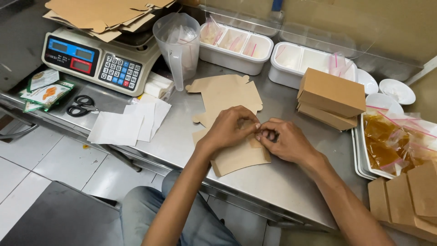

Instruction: The person folds a flat cardboard box blank on a stainless steel table, pressing the flaps and tabs to form the box shape. The person handles the cardboard by hand, folding and creasing the edges to assemble the box.

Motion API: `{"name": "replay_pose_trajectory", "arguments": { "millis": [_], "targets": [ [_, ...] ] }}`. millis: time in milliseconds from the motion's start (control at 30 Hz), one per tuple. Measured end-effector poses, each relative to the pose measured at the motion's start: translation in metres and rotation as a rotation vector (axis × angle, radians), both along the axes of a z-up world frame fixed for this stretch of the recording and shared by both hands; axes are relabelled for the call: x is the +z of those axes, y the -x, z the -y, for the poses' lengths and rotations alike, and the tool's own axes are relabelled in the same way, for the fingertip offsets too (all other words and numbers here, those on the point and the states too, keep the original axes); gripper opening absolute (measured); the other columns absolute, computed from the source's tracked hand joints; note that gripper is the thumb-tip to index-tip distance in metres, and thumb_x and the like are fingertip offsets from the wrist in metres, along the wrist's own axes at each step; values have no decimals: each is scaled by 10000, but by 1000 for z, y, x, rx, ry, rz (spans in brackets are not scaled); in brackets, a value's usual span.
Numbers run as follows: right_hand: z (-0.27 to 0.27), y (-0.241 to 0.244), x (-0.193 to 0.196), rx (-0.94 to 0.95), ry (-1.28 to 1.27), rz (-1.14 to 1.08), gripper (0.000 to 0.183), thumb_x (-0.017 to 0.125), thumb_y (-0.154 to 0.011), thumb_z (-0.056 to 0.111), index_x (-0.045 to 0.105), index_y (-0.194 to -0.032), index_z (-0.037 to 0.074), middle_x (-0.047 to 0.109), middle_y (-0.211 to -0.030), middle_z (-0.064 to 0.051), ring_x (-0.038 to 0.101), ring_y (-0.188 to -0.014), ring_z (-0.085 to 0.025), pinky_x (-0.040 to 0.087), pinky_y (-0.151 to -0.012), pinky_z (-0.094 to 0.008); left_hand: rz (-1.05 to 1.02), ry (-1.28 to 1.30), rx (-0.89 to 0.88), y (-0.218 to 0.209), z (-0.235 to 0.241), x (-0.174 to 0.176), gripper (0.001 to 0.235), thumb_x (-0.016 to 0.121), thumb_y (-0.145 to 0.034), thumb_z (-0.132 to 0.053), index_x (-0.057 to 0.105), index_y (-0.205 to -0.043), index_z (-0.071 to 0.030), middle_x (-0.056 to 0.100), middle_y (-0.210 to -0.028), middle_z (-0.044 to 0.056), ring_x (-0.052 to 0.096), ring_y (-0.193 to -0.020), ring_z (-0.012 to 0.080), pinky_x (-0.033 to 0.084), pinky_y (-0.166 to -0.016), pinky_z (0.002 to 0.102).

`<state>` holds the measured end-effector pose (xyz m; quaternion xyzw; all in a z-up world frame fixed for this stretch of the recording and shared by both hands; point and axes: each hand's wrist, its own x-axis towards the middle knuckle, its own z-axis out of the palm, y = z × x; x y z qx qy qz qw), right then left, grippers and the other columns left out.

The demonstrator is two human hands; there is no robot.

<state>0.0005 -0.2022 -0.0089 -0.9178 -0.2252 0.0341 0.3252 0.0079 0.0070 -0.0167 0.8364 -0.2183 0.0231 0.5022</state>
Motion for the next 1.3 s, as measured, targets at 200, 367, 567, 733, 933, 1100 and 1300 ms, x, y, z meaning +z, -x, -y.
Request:
{"name": "replay_pose_trajectory", "arguments": {
  "millis": [200, 367, 567, 733, 933, 1100, 1300],
  "targets": [
    [-1, 5, 9, -29, 6, 69, 175, 742, -893, 181, 811, -1038, 111, 743, -891, -102, 717, -884, -258, 564, -795, -398, -115, -296, 131, 11, -16, 18, 791, 877, -776, -373, 584, -1428, -34, 330, -1629, 338, 198, -1571, 465, 4, -1259, 613],
    [5, -3, 2, -87, 4, 129, 351, 749, -895, 222, 719, -1240, 167, 652, -1238, -125, 618, -1196, -369, 499, -1005, -515, -155, -432, 53, 10, -19, 15, 1068, 842, -764, -520, 374, -1600, -50, 173, -1704, 299, 44, -1615, 401, -152, -1241, 597],
    [-4, 5, 3, -80, 28, -18, 635, 739, -907, 308, 522, -1471, 114, 412, -1535, -236, 348, -1479, -487, 297, -1198, -641, -178, -503, -144, 14, -31, 27, 1167, 834, -720, -596, 307, -1641, -109, 198, -1719, 218, 68, -1620, 357, -165, -1253, 572],
    [-4, 3, -3, -40, 33, -55, 787, 729, -910, 347, 393, -1572, 85, 269, -1613, -318, 127, -1546, -549, 146, -1229, -699, -158, -507, -183, 12, -38, 15, 1202, 851, -675, -646, 335, -1631, -131, 223, -1719, 173, 85, -1617, 325, -159, -1257, 540],
    [-2, 0, -5, -12, 52, -40, 666, 677, -971, 314, 447, -1538, 52, 281, -1614, -336, 146, -1548, -544, 136, -1234, -683, -107, -350, -124, 14, -39, 9, 1056, 878, -701, -565, 471, -1549, -85, 352, -1667, 194, 204, -1593, 332, -82, -1280, 534],
    [-2, -3, -1, 5, 62, -115, 745, 725, -918, 299, 423, -1570, 102, 216, -1658, -299, 94, -1569, -512, 114, -1243, -662, -99, -256, -90, 15, -40, 8, 928, 909, -720, -415, 540, -1499, -71, 419, -1633, 196, 261, -1576, 338, -69, -1285, 515],
    [-3, -1, 8, 17, 42, -176, 814, 780, -863, 269, 416, -1568, 86, 170, -1679, -309, 62, -1574, -512, 95, -1244, -663, -88, -245, -92, 12, -41, 2, 919, 920, -720, -398, 545, -1494, -75, 415, -1634, 197, 258, -1575, 339, -67, -1287, 523]
  ]
}}
